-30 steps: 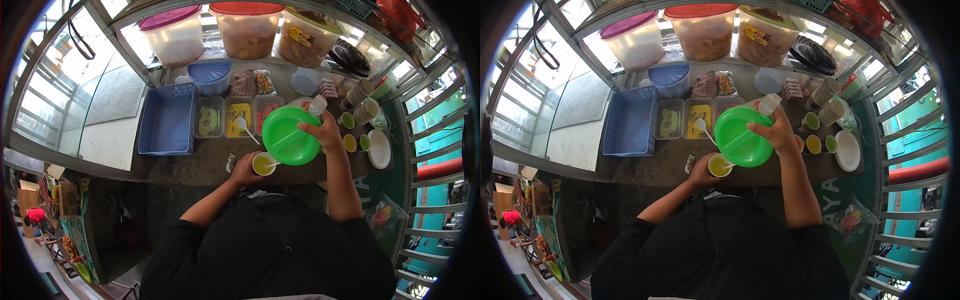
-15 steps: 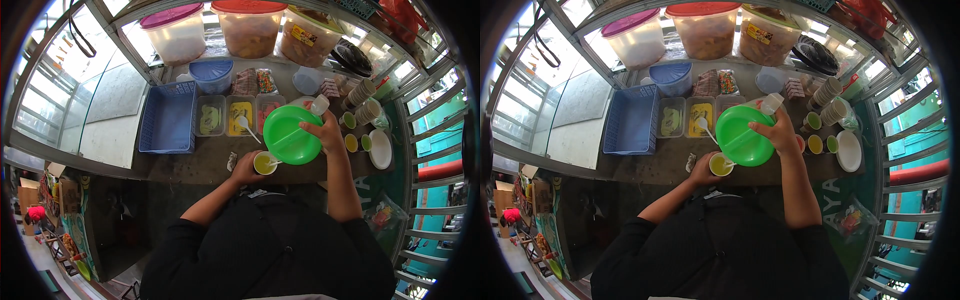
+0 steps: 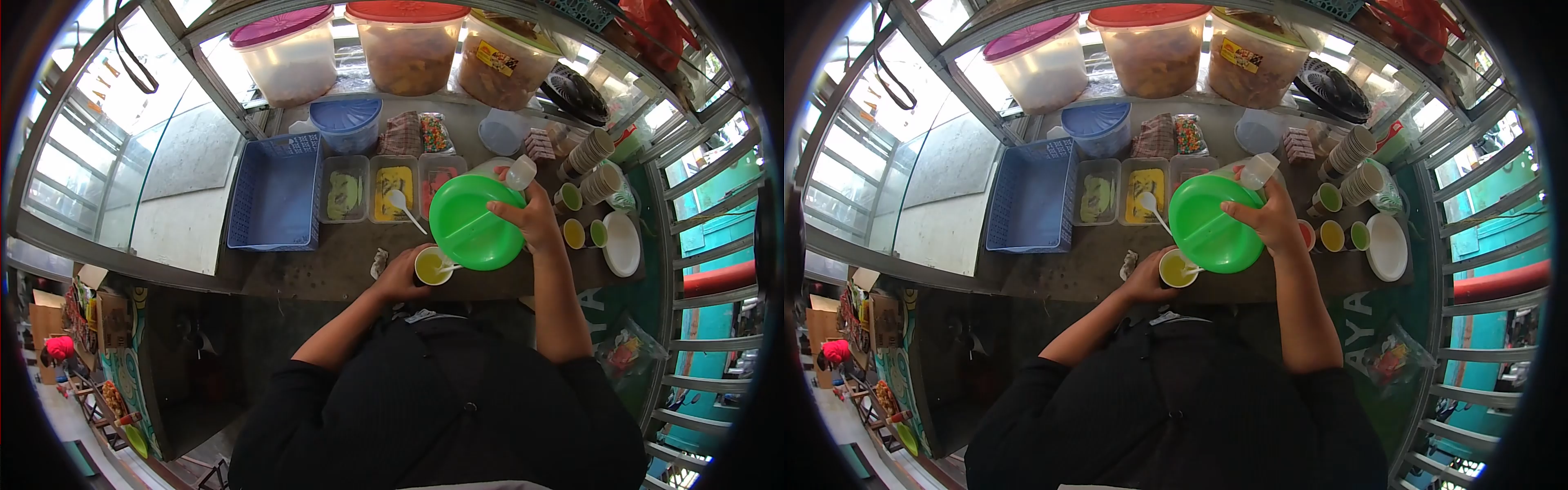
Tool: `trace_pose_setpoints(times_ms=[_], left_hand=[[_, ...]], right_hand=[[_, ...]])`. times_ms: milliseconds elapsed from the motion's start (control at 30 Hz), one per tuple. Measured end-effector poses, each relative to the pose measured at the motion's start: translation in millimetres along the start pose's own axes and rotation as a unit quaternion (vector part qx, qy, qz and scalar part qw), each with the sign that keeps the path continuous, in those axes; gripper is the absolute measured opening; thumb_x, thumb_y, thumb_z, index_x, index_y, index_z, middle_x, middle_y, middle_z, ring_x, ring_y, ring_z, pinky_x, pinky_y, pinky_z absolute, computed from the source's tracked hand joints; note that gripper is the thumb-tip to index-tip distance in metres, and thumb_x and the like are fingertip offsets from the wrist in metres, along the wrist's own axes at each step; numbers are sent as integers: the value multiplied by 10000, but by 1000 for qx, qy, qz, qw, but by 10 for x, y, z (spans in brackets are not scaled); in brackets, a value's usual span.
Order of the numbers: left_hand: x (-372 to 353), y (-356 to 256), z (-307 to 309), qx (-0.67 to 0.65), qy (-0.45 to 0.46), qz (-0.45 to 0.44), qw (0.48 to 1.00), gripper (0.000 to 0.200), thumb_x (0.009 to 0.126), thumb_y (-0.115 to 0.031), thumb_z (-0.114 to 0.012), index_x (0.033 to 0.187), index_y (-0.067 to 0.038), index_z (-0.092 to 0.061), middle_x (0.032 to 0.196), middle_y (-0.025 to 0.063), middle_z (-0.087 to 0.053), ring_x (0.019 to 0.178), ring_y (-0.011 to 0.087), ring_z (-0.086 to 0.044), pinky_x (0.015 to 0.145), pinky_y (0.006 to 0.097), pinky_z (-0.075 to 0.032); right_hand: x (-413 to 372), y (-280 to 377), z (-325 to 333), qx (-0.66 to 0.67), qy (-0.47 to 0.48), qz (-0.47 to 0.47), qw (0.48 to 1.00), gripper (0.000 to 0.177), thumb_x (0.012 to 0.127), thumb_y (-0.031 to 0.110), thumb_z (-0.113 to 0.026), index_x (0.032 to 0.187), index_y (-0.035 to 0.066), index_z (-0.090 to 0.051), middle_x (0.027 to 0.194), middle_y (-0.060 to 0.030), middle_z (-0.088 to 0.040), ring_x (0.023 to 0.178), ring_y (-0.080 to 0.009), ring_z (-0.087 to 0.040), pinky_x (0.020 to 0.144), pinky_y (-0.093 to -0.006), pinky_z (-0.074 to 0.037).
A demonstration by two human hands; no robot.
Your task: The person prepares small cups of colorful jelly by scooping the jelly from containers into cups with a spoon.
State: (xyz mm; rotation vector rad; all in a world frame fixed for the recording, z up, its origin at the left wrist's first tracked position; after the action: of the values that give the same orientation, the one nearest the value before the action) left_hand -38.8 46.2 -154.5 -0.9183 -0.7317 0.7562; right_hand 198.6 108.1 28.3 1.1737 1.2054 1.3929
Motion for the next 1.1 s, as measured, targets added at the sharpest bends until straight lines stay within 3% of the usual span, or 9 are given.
trace_pose_setpoints(times_ms=[133, 233, 333, 533, 633, 833, 967, 1100], left_hand=[[0, 46, -2, 2, 18, -6, 1000, 832, 651, -218, -778, 1407, -45, -478, 1351, 192, -586, 1267, 398, -539, 1087, 469, -421], [-23, 107, -9, 21, 23, 7, 1000, 750, 717, -272, -814, 1363, -28, -521, 1313, 189, -603, 1245, 383, -565, 1064, 457, -439], [-22, 19, 2, 14, 16, 41, 999, 745, 708, -226, -813, 1369, -44, -521, 1319, 183, -607, 1250, 385, -554, 1062, 448, -446], [-29, 85, -34, 61, -14, 63, 996, 691, 725, -324, -874, 1288, -62, -571, 1237, 170, -639, 1196, 377, -588, 1004, 460, -478], [-1, -19, 4, 70, 5, 112, 991, 702, 703, -259, -864, 1299, -57, -554, 1272, 171, -628, 1217, 378, -576, 1022, 459, -474], [-16, 91, -42, 72, 0, 107, 992, 717, 691, -264, -872, 1298, -57, -551, 1268, 171, -629, 1210, 376, -580, 1014, 456, -479], [-19, 112, -53, 76, -28, 78, 994, 666, 690, -317, -904, 1216, -58, -586, 1178, 156, -650, 1146, 376, -605, 967, 465, -495], [-19, 131, -60, 81, -28, 68, 994, 671, 685, -306, -904, 1221, -60, -584, 1186, 151, -649, 1149, 376, -604, 968, 465, -495]], right_hand=[[9, -4, -10, 0, 6, -4, 1000, 517, 774, 104, -848, 1225, 70, -598, 1157, -61, -636, 1067, -165, -624, 929, -330, -510], [23, -8, -6, -1, 2, -6, 1000, 511, 774, 110, -848, 1219, 68, -602, 1150, -60, -639, 1061, -163, -626, 923, -328, -511], [32, -18, 23, 2, -2, -19, 1000, 531, 767, 94, -851, 1236, 56, -605, 1193, -58, -623, 1088, -166, -617, 946, -334, -509], [40, 3, 32, 5, -8, -33, 999, 541, 766, 90, -853, 1246, 48, -606, 1222, -54, -610, 1105, -168, -607, 960, -338, -506], [46, 56, 5, -4, -12, -20, 1000, 520, 772, 107, -848, 1229, 58, -605, 1161, -52, -627, 1064, -160, -618, 927, -326, -508], [53, 23, -15, -14, -5, -10, 1000, 522, 776, 106, -850, 1233, 49, -604, 1181, -56, -620, 1081, -161, -611, 945, -330, -503], [66, 8, -12, -3, 3, -18, 1000, 531, 774, 102, -852, 1239, 39, -603, 1204, -60, -616, 1096, -166, -609, 962, -334, -501], [58, 44, -37, -5, -3, -12, 1000, 505, 779, 115, -849, 1217, 67, -601, 1146, -47, -624, 1060, -152, -612, 919, -322, -502]])
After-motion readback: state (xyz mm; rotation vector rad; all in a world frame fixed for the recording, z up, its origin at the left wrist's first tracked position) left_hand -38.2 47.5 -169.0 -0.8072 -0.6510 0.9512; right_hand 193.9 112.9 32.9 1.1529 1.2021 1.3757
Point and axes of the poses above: each hand's wrist, its own x-axis towards the middle knuckle, its own z-axis out of the back of the hand, y = z × x, the point moved 4 cm from there along x, towards the middle knuckle
